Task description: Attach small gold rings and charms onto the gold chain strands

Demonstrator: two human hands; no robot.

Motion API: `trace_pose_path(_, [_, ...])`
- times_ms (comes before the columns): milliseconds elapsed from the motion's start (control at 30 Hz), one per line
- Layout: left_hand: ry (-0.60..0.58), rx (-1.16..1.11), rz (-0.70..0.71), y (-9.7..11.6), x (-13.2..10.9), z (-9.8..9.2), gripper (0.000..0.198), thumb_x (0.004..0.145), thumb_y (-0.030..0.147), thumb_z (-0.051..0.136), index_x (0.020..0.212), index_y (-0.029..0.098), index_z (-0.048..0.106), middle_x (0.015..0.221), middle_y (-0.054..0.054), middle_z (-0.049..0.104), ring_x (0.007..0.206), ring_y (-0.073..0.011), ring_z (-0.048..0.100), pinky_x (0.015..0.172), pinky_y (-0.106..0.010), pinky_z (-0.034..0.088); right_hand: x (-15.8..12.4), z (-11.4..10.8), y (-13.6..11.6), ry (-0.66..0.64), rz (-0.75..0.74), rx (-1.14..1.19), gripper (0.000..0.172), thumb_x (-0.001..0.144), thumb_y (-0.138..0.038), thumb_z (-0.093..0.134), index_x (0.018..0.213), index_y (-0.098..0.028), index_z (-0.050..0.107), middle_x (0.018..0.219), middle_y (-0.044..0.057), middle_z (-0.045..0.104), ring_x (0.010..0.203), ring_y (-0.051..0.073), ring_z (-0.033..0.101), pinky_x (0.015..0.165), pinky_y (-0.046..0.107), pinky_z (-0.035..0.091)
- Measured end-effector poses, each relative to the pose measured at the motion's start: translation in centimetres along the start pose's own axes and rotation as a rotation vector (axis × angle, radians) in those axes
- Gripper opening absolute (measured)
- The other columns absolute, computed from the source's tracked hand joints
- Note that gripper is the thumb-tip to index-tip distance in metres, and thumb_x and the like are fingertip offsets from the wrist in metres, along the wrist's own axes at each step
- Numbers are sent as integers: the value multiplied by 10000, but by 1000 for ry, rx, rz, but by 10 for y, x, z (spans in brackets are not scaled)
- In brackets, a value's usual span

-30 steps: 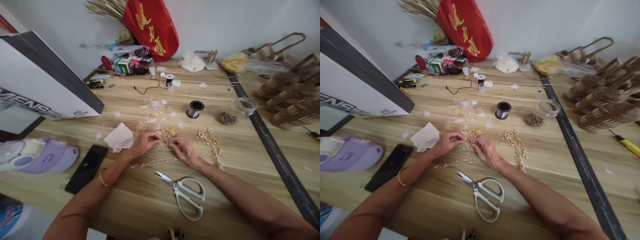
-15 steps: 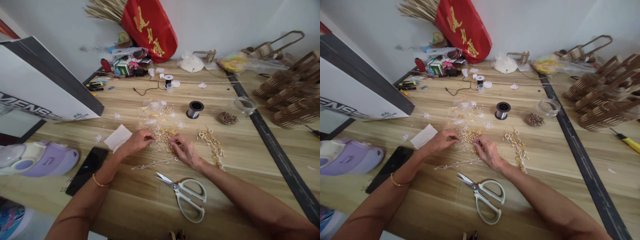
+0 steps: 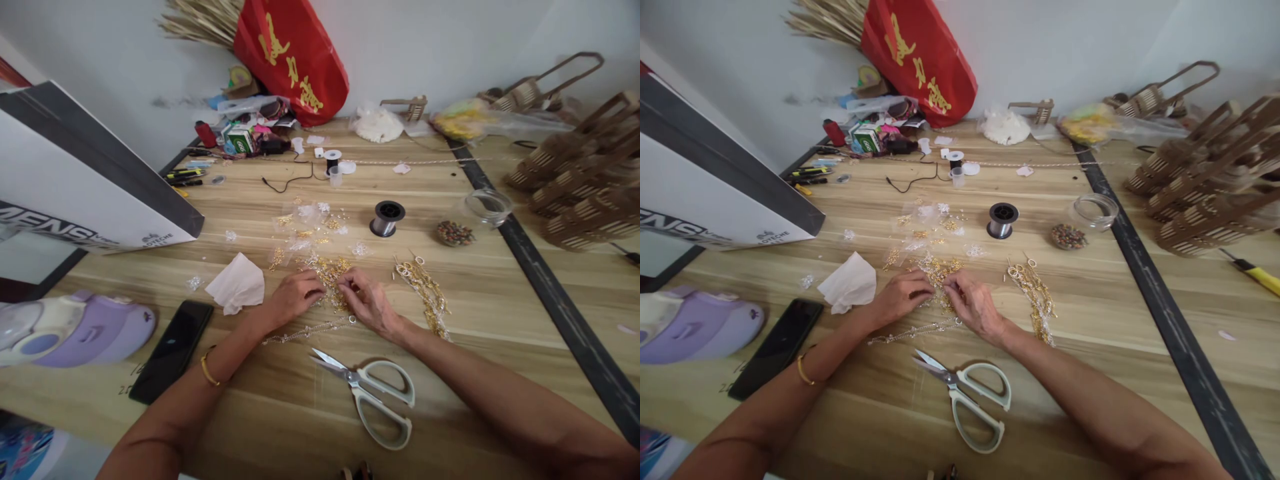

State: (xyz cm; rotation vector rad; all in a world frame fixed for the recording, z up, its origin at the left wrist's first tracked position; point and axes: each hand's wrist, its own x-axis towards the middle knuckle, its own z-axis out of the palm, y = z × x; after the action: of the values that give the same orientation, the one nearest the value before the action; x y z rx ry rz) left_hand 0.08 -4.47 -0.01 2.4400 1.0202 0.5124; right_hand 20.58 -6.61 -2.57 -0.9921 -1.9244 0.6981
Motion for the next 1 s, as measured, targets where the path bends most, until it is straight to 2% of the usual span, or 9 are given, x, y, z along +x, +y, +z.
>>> trace_pose_path(400, [-39,100,13,3,3,3,201,898,230,478,859,174,667,845,-47,629,836,-165,573,842,-310,428,1,0,-1,1,-14,-5,109,914,-227,444,892,-188,544,763,32,567,663,139,530,617,257,434])
trace_pose_path(600, [-42,155,21,3,2,6,226,912,223,442,856,167,653,850,-53,622,827,-167,567,802,-304,437,1,1,0,8,-32,-14,100,910,-212,447,893,-192,544,749,23,555,642,132,518,598,248,426])
trace_pose_path(800, [-61,280,67,5,2,7,243,920,209,409,832,161,630,845,-59,605,860,-187,543,845,-336,431,1,0,-2,1,-13,-6,93,908,-200,453,885,-185,542,751,23,550,653,132,518,605,246,424])
trace_pose_path(900, [-26,251,64,6,3,7,224,911,200,426,831,158,630,834,-61,607,868,-190,545,868,-353,427,1,0,-2,5,-12,0,91,908,-198,455,891,-183,543,748,22,547,651,131,513,605,247,419])
trace_pose_path(1000, [80,66,12,7,4,6,157,876,202,498,822,154,637,818,-60,625,833,-177,564,825,-326,443,1,0,-1,5,-5,1,96,910,-205,455,897,-183,547,755,25,553,656,133,516,611,250,419])
